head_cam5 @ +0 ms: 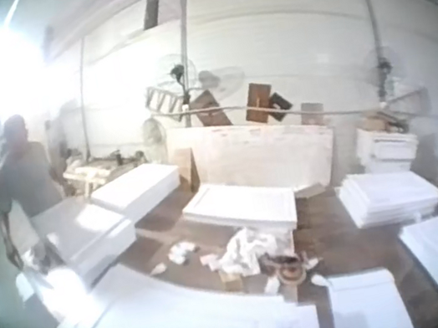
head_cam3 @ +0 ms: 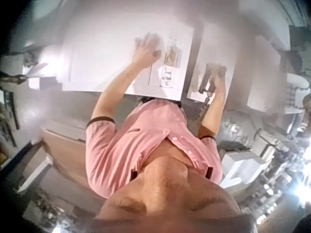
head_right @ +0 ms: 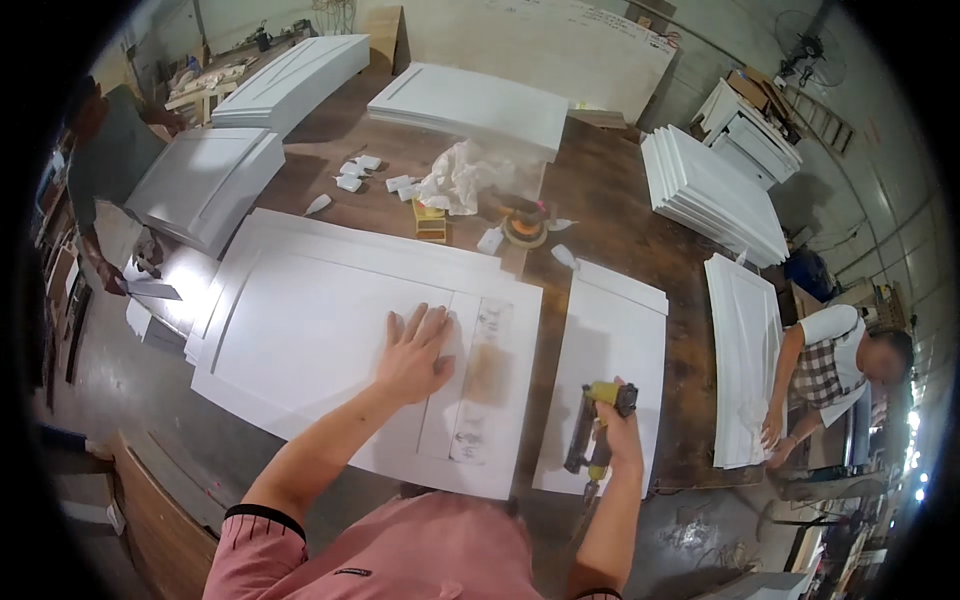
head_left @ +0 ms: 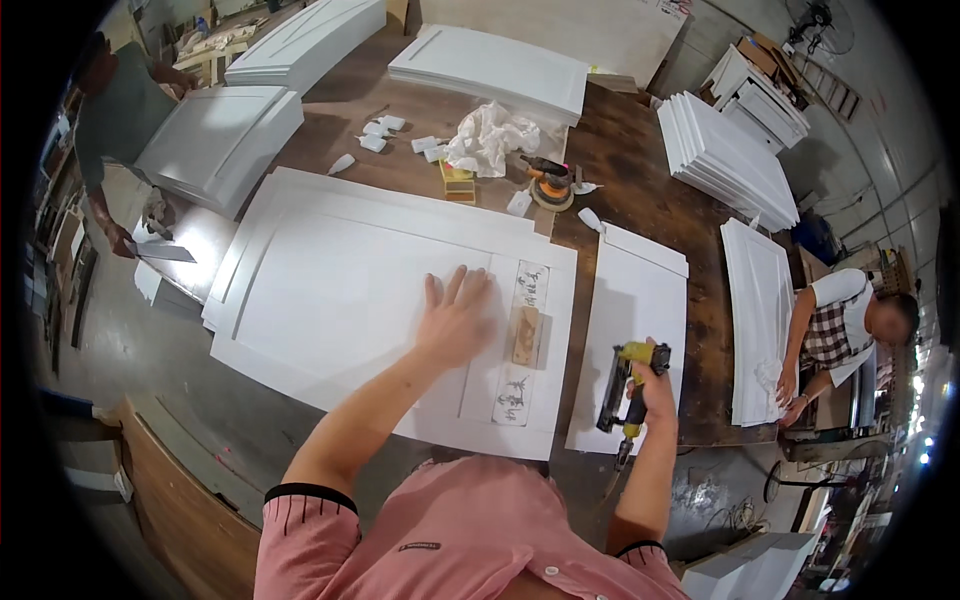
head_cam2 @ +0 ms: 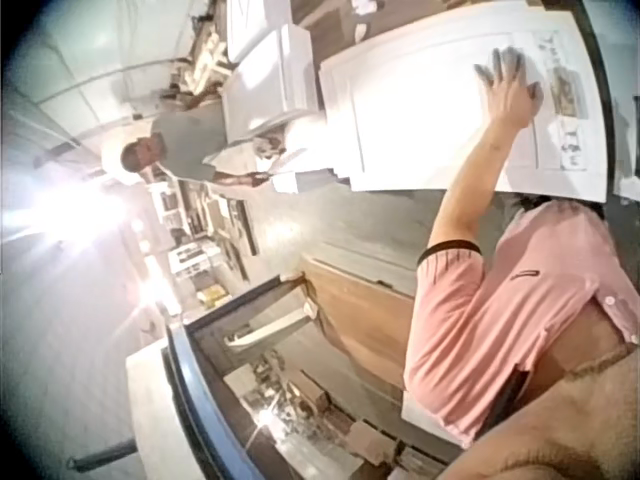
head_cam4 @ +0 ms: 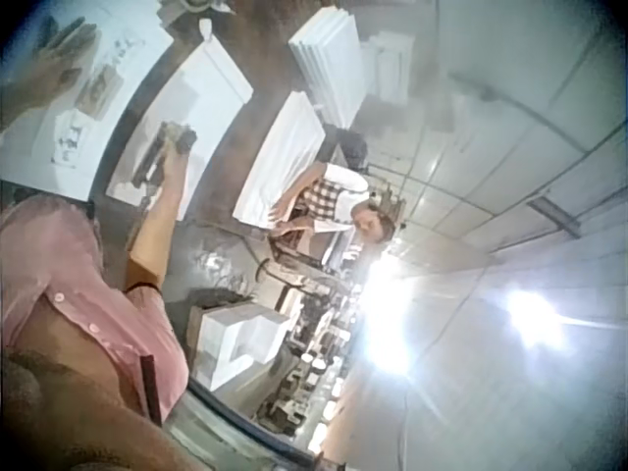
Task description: The person uses a nail gun to attach wooden strips to a cabinet door, sands the surface by hand, and then carries thin white boards to a large industrial roller machine.
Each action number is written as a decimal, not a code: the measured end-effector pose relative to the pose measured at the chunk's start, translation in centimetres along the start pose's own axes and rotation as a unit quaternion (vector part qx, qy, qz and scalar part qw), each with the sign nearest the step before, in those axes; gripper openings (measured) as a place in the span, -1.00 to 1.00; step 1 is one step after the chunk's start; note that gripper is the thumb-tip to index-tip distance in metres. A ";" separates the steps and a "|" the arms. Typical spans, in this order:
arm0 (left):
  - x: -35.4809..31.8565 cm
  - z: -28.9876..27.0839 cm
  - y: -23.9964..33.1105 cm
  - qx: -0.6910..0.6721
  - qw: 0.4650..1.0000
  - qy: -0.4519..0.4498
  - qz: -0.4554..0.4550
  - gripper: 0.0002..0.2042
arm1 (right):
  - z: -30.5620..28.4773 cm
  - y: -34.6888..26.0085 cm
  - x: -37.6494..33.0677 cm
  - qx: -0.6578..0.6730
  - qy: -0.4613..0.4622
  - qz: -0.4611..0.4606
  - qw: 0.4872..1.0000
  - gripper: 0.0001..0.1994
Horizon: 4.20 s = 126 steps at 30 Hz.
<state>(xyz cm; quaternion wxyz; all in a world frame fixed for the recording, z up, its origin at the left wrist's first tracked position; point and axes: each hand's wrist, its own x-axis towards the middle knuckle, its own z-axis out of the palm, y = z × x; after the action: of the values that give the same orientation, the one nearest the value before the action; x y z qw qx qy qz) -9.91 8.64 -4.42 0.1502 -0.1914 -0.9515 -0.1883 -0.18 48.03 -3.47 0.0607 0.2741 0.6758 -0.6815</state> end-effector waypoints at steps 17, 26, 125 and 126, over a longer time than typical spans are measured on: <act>1.3 0.0 -2.0 -0.099 0.990 -0.103 -0.009 -0.24 | 19.1 -18.0 6.2 -0.315 -0.292 -0.037 0.902 -0.48; 1.1 -0.2 -2.1 -0.110 0.987 -0.119 -0.006 -0.21 | 21.1 -17.1 8.0 -0.362 -0.286 -0.022 0.887 -0.62; -16.0 -7.8 -0.4 0.033 0.977 -0.130 0.168 -0.32 | 0.0 9.2 -1.2 -0.483 0.308 -0.313 0.757 -0.63; -16.2 -8.1 -0.7 0.038 0.980 -0.124 0.152 -0.32 | 0.3 9.0 -1.9 -0.458 0.307 -0.320 0.770 -0.58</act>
<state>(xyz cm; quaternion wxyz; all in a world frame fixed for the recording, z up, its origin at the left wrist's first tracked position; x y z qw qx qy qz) 5.79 -0.30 -3.25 0.0653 -0.3498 -0.9290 -0.1017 5.46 46.48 -10.59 -0.2534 0.1762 0.9392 -0.1503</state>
